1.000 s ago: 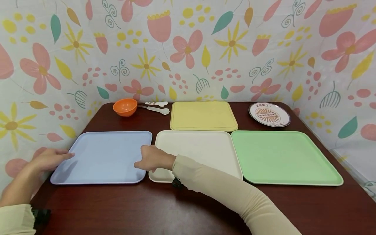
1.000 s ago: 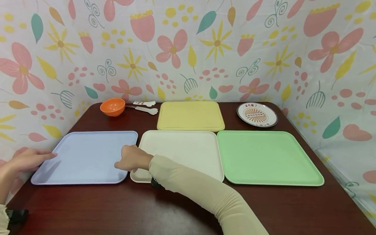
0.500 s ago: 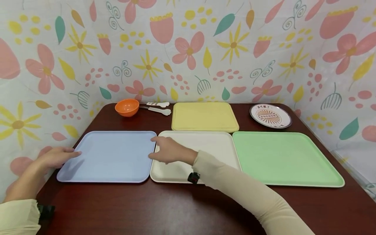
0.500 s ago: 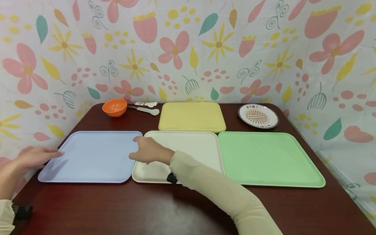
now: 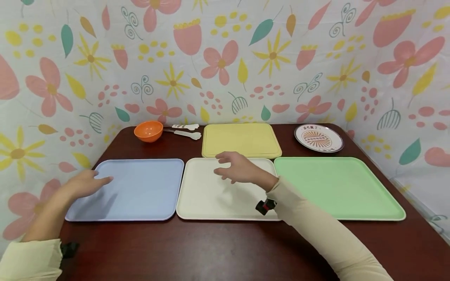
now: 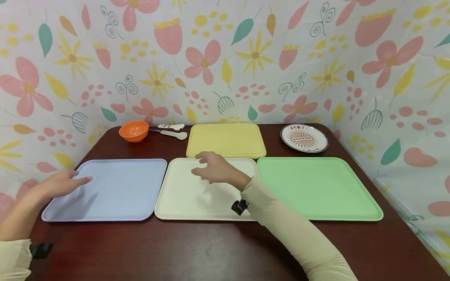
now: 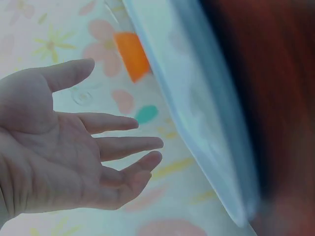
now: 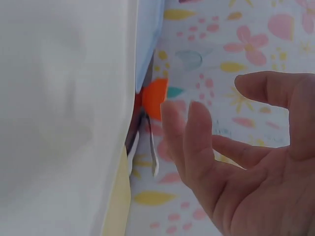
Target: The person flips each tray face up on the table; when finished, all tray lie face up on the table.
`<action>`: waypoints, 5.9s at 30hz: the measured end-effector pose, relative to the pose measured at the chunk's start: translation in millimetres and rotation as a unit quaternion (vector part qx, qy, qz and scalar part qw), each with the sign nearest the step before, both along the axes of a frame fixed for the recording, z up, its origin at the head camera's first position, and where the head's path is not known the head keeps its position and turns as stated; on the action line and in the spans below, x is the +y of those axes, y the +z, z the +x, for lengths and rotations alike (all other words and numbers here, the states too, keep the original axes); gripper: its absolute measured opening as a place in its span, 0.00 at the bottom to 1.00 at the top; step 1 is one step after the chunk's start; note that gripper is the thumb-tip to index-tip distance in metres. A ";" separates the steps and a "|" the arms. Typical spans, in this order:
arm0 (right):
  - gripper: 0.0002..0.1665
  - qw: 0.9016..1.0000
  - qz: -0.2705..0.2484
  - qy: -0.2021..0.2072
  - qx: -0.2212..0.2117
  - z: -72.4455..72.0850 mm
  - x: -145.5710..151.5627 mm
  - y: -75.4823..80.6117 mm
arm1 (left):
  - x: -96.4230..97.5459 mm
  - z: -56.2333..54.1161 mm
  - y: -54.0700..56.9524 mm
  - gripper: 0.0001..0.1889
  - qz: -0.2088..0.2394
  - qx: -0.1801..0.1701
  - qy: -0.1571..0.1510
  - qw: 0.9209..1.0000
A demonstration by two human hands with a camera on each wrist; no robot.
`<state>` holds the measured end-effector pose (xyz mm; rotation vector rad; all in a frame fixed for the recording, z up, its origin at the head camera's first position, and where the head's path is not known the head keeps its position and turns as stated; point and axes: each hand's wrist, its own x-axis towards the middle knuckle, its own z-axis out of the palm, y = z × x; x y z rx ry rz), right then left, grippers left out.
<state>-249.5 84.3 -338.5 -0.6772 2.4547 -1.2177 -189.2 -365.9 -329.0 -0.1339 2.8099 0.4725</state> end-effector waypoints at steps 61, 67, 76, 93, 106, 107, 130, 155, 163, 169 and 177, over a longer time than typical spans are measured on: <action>0.30 0.956 0.152 -0.245 0.045 -127.1 125.9 -29.6 | 261.7 -167.5 2.8 0.36 0.293 -0.004 0.025 0.956; 0.20 0.960 0.158 -0.230 0.019 -139.7 132.0 -33.9 | 272.5 -181.1 -4.2 0.40 0.313 -0.021 0.041 0.949; 0.22 0.959 0.156 -0.236 -0.028 -147.8 136.6 -39.5 | 270.2 -194.7 -16.2 0.41 0.270 -0.080 0.035 0.959; 0.24 0.954 0.106 -0.280 -0.030 -146.6 136.9 -41.2 | 268.2 -195.7 -16.3 0.41 0.309 -0.073 0.035 0.948; 0.21 0.932 0.067 -0.351 -0.063 -136.6 126.9 -36.7 | 267.6 -192.7 -18.1 0.41 0.346 -0.021 0.075 0.935; 0.23 0.931 0.064 -0.354 -0.063 -136.5 126.2 -36.9 | 267.8 -193.2 -18.5 0.41 0.348 -0.019 0.076 0.934; 0.19 0.906 -0.041 -0.414 -0.076 -146.5 130.0 -39.7 | 259.8 -211.0 -28.0 0.15 0.355 0.074 0.117 0.924; 0.33 0.912 -0.104 -0.388 -0.087 -139.2 167.2 -29.5 | 261.9 -195.9 -15.7 0.22 0.425 0.066 0.088 0.898; 0.31 0.901 -0.157 -0.400 -0.056 -135.9 171.1 -28.0 | 268.4 -191.5 -9.0 0.28 0.474 0.121 0.095 0.867; 0.30 0.898 -0.158 -0.410 -0.019 -133.5 170.9 -25.4 | 269.3 -190.5 -11.1 0.28 0.482 0.155 0.103 0.856; 0.30 0.884 -0.200 -0.422 0.007 -129.4 171.0 -20.2 | 269.0 -189.0 -14.0 0.28 0.481 0.184 0.120 0.848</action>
